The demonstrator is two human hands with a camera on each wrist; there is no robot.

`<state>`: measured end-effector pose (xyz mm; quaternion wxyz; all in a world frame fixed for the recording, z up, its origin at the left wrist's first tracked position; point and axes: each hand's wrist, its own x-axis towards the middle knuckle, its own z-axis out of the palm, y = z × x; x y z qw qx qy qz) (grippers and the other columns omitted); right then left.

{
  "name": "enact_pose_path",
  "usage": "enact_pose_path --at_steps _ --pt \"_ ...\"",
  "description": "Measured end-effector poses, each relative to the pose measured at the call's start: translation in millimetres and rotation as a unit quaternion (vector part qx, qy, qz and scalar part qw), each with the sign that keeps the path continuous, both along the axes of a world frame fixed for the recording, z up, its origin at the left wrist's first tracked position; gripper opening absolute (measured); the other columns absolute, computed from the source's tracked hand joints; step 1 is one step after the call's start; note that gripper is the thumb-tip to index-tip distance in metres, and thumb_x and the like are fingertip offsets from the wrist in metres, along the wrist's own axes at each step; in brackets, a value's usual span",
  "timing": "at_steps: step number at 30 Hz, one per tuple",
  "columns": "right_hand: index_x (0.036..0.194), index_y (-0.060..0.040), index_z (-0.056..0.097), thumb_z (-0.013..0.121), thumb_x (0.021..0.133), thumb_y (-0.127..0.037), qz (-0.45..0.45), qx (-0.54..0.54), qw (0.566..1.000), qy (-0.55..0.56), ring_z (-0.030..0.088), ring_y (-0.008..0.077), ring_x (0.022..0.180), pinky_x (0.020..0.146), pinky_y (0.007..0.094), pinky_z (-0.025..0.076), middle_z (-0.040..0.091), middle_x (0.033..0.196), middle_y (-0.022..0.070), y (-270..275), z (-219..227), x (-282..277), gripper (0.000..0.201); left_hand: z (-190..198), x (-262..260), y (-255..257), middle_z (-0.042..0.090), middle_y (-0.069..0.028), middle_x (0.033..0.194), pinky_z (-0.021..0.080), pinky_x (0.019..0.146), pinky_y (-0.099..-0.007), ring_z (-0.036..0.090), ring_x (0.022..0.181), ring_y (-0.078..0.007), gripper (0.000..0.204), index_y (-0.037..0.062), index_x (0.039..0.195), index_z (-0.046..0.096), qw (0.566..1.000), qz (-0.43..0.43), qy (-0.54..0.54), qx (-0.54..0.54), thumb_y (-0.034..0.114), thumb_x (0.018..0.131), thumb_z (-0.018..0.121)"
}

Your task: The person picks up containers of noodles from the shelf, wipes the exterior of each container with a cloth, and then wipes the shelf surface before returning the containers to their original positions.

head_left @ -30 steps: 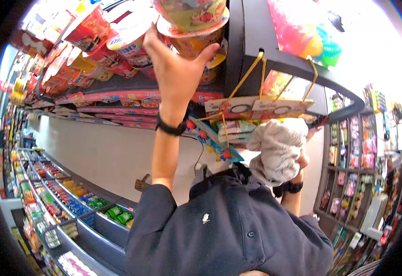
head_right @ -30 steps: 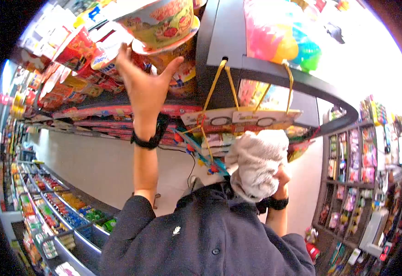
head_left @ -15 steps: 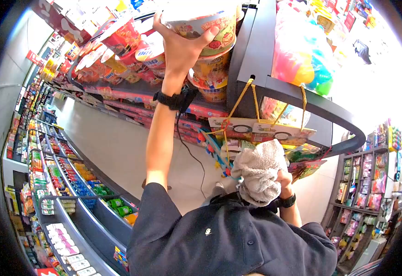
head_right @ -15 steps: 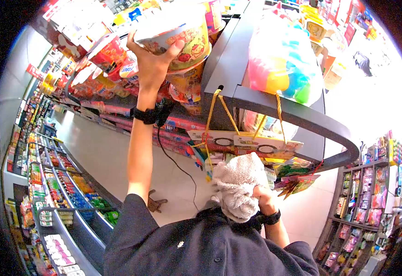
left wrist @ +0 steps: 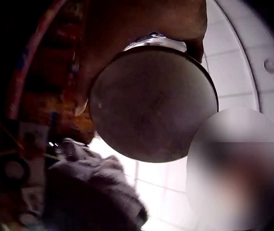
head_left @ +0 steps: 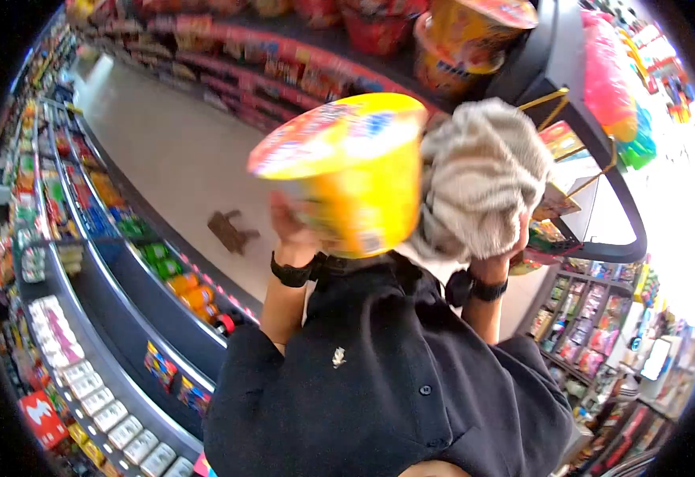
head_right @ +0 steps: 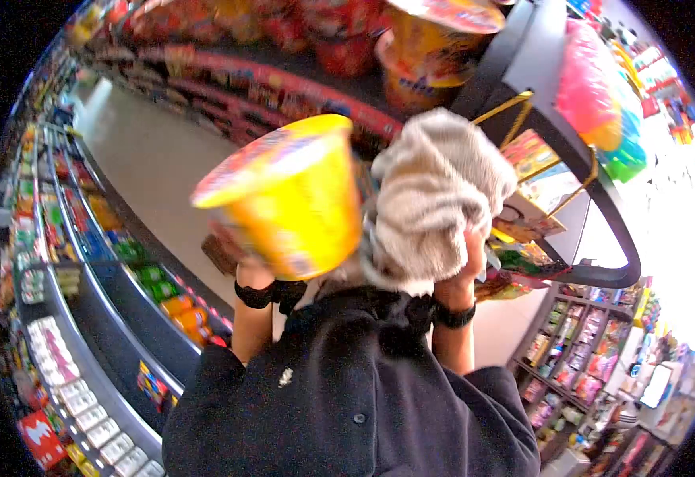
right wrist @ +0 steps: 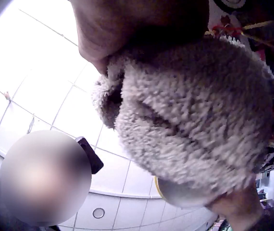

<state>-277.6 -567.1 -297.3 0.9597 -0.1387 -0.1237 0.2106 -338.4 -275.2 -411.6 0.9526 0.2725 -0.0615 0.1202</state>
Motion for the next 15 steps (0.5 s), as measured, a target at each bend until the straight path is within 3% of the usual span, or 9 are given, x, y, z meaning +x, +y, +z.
enact_pose_path --at_steps 1,2,4,6,8,10,12,14,15 --pt "0.143 -0.0023 0.033 0.042 0.092 -0.047 -0.020 -0.051 0.995 -0.086 0.043 0.0374 0.128 0.107 0.0497 0.037 0.043 0.141 0.0185 6.4 -14.9 9.7 0.069 -36.4 -15.2 1.1 0.040 -0.0089 0.142 0.031 0.110 -0.0404 0.036 0.132 -0.0244 0.084 0.0043 0.144 0.030 0.999 -0.043 0.015 -0.021 0.061 0.087 0.054" --pt "0.143 -0.0023 0.033 0.042 0.092 -0.047 -0.006 -0.070 0.995 -0.076 0.043 0.0374 0.128 0.107 0.0497 0.037 0.043 0.141 0.0185 19.9 -3.4 10.5 0.069 58.8 -24.1 -19.9 0.043 -0.0107 0.138 0.034 0.107 -0.0384 0.040 0.128 -0.0217 0.104 -0.0003 0.140 0.032 0.933 0.132 0.055 0.329 0.069 0.071 0.068" --pt "0.117 0.0005 0.061 0.069 0.077 -0.027 -0.109 -0.496 0.825 -0.247 0.057 0.0195 0.103 0.093 0.0341 0.044 0.062 0.114 0.0084 58.0 28.1 3.1 0.049 74.1 -42.7 -6.5 0.047 -0.0102 0.133 0.037 0.104 -0.0361 0.046 0.123 -0.0190 0.117 -0.0035 0.136 0.034 0.961 0.050 0.070 0.261 0.064 0.054 0.082" --pt "0.108 0.0006 0.066 0.069 0.076 -0.028 -0.019 -0.532 0.824 -0.196 0.057 0.0166 0.100 0.091 0.0318 0.044 0.064 0.109 0.0071 75.5 18.7 9.4 0.042 94.2 -61.4 7.9 0.051 -0.0088 0.128 0.040 0.101 -0.0355 0.050 0.118 -0.0177 0.117 -0.0023 0.135 0.036 0.953 0.060 0.084 0.286 0.041 0.045 0.096" --pt "0.121 -0.0003 0.058 0.067 0.081 -0.026 0.054 -0.422 0.896 -0.127 0.055 0.0156 0.106 0.093 0.0318 0.043 0.060 0.115 0.0075 85.6 -0.3 10.5 0.048 87.4 -77.3 18.0 0.050 -0.0100 0.130 0.040 0.102 -0.0363 0.049 0.119 -0.0185 0.116 -0.0023 0.136 0.036 0.954 0.020 0.142 0.263 0.040 0.046 0.096" --pt "0.126 -0.0016 0.053 0.060 0.090 -0.025 0.064 -0.409 0.903 -0.111 0.055 0.0171 0.109 0.095 0.0321 0.043 0.059 0.118 0.0075 106.8 2.7 2.6 0.043 50.5 -93.5 31.4 0.050 -0.0109 0.130 0.040 0.102 -0.0366 0.048 0.120 -0.0187 0.117 -0.0029 0.136 0.035 0.945 0.031 0.142 0.292 0.041 0.045 0.096" --pt "0.127 -0.0035 0.050 0.051 0.097 -0.035 0.181 -0.153 0.971 0.002 0.057 0.0240 0.110 0.098 0.0369 0.046 0.059 0.120 0.0121 125.8 -3.3 2.8 0.043 54.2 -94.1 36.4 0.048 -0.0138 0.131 0.039 0.102 -0.0376 0.046 0.122 -0.0198 0.123 -0.0045 0.136 0.034 0.956 0.088 0.089 0.267 0.047 0.042 0.095" --pt "0.128 -0.0044 0.049 0.051 0.096 -0.038 0.095 -0.280 0.954 -0.057 0.057 0.0254 0.111 0.096 0.0390 0.047 0.058 0.122 0.0130 141.0 -3.4 -11.4 0.046 36.2 -89.5 69.2 0.043 -0.0149 0.134 0.040 0.102 -0.0373 0.045 0.123 -0.0215 0.126 -0.0049 0.139 0.028 0.872 0.101 -0.009 0.478 0.050 0.047 0.093" --pt "0.129 -0.0053 0.048 0.051 0.096 -0.038 0.000 -0.384 0.923 -0.025 0.057 0.0259 0.113 0.097 0.0394 0.047 0.057 0.125 0.0130 150.9 -1.3 -19.5 0.047 50.0 -87.9 58.6 0.040 -0.0151 0.137 0.040 0.102 -0.0375 0.044 0.125 -0.0222 0.126 -0.0052 0.140 0.024 0.913 0.167 0.034 0.369 0.051 0.050 0.091"
